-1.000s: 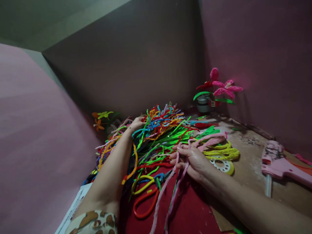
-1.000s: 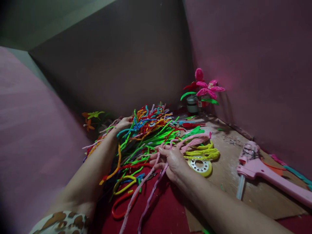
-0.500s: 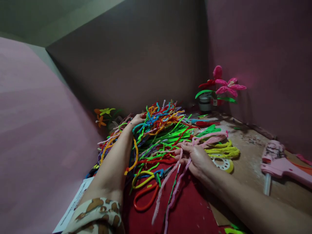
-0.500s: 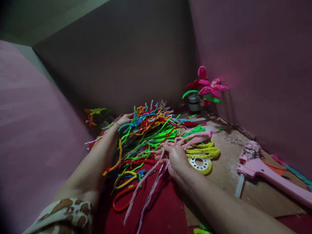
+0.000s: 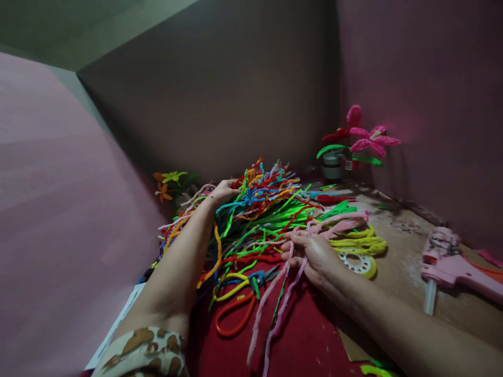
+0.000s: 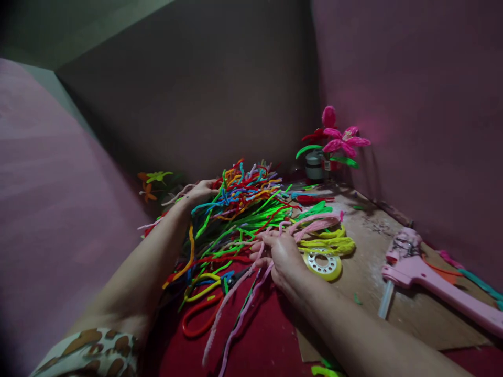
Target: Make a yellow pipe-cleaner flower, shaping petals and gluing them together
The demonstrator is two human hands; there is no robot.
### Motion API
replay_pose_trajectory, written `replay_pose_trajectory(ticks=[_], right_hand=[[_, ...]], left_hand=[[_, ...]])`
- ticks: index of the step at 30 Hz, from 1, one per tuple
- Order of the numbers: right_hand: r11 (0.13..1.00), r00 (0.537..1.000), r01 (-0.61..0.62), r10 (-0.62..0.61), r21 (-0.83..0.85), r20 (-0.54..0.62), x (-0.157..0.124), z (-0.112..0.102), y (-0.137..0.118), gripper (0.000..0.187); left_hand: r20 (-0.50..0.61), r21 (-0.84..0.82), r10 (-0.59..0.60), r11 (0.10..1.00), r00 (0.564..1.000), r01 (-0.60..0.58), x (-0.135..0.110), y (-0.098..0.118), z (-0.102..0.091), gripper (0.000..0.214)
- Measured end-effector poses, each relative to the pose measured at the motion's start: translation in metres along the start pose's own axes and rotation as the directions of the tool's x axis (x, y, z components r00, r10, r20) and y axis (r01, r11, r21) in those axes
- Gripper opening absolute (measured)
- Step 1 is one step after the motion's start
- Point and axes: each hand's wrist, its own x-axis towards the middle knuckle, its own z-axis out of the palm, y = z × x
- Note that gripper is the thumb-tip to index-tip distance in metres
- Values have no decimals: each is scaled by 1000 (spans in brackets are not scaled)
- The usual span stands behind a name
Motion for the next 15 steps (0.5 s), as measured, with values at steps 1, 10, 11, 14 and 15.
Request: replay_pose_trajectory(ticks=[1, 10, 11, 14, 15], right_hand=[[1000, 1000, -6, 6, 1, 10, 0, 0, 0, 9], [999, 999, -2, 1, 41, 34, -1, 1, -1, 8], [999, 999, 0, -1, 43, 36, -1, 1, -1, 8], [999, 1000, 5, -6, 47, 29, 0, 1, -1, 9], [999, 1000, 5, -7, 50, 29, 0, 2, -1, 9]], left_hand=[[-5, 7, 2, 1000, 1000, -2, -1, 1, 0, 37], [-43, 44, 3, 999, 999, -1, -3, 10, 0, 43], [-33, 49, 1, 999, 999, 1, -4, 12, 0, 44], [40, 80, -17, 997, 999, 14, -12, 23, -2, 44], [72, 95, -26, 995, 997, 19, -15, 30, -3, 43]])
